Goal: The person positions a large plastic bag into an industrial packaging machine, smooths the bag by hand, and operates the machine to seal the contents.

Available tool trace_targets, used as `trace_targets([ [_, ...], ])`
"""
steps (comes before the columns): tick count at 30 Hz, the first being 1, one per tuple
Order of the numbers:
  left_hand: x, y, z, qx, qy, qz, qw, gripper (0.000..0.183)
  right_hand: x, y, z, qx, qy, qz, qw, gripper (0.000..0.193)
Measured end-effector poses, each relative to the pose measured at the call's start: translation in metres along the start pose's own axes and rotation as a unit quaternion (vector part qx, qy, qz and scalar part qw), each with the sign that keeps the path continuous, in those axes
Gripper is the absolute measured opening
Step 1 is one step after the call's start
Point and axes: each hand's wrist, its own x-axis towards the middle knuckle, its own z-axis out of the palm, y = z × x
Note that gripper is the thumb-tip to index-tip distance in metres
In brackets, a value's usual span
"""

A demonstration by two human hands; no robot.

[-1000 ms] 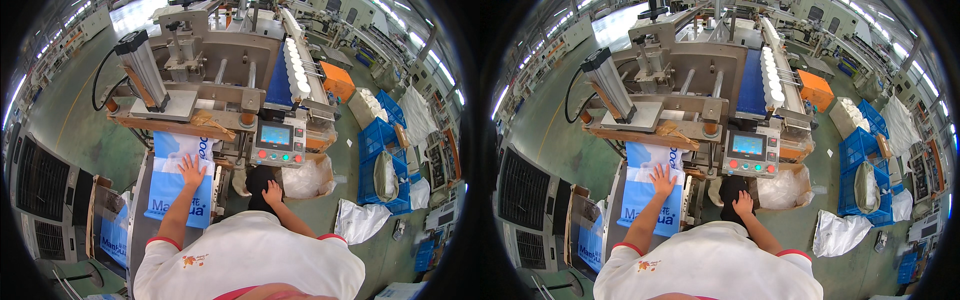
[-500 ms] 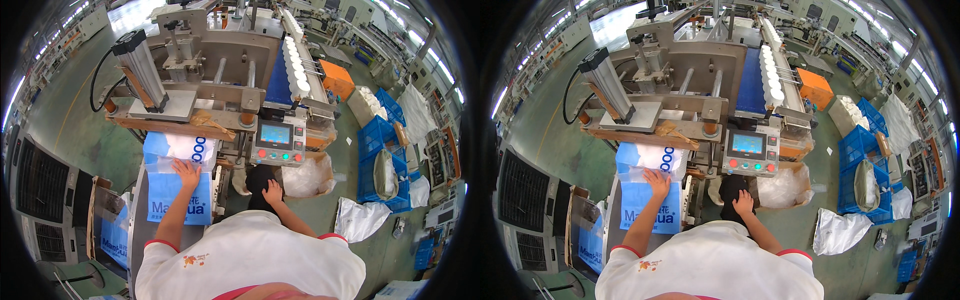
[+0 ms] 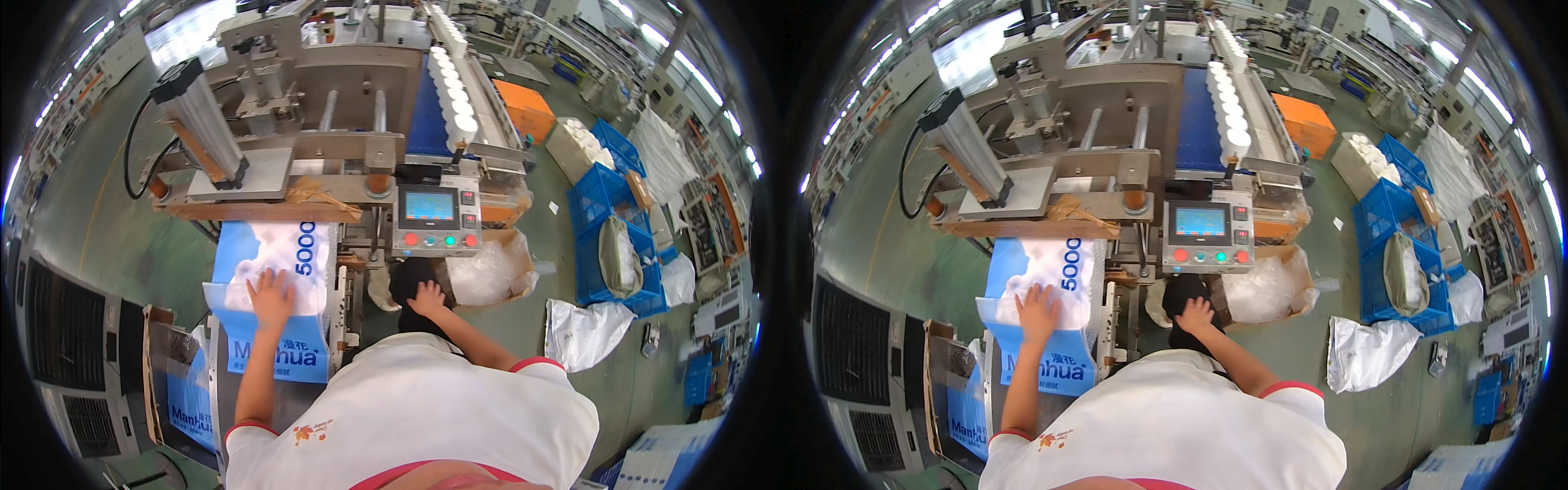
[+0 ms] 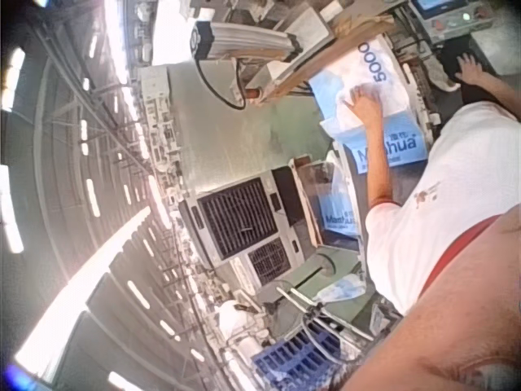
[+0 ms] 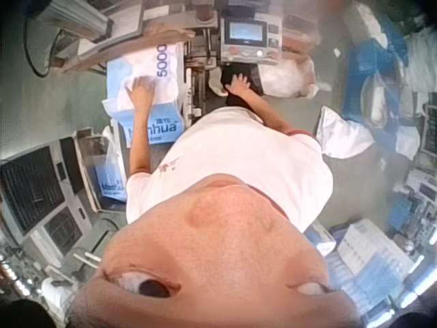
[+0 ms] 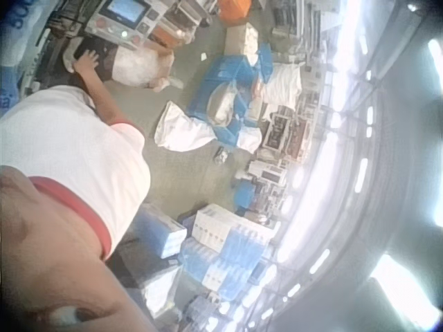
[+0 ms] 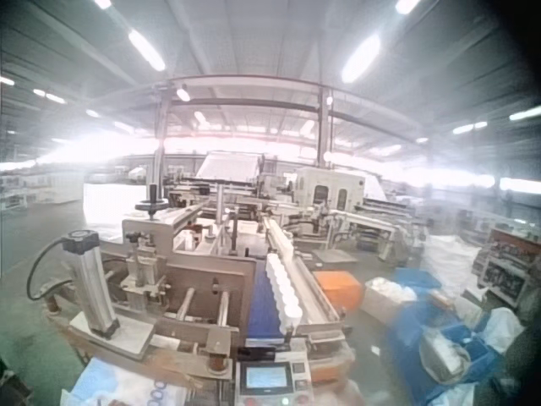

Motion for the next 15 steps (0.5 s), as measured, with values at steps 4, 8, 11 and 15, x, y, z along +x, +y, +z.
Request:
trace_targets([
  [4, 0.044, -0.002, -0.017, 0.066, 0.086, 0.008, 0.994, 0.059, -0.001, -0.081, -0.039, 0.09, 0.089, -0.229, 0.965, 0.067],
  [8, 0.077, -0.007, 0.012, 0.07, 0.07, -0.054, 0.994, 0.067, -0.021, -0.173, -0.061, 0.141, 0.172, -0.376, 0.899, 0.064],
  [11, 0.084, -0.005, 0.016, 0.052, 0.07, -0.053, 0.995, 0.068, -0.02, -0.213, -0.053, 0.138, 0.208, -0.44, 0.863, 0.068],
  [15, 0.082, -0.002, 0.016, 0.038, 0.073, -0.049, 0.995, 0.068, -0.02, -0.238, -0.041, 0.097, 0.203, -0.436, 0.871, 0.074],
])
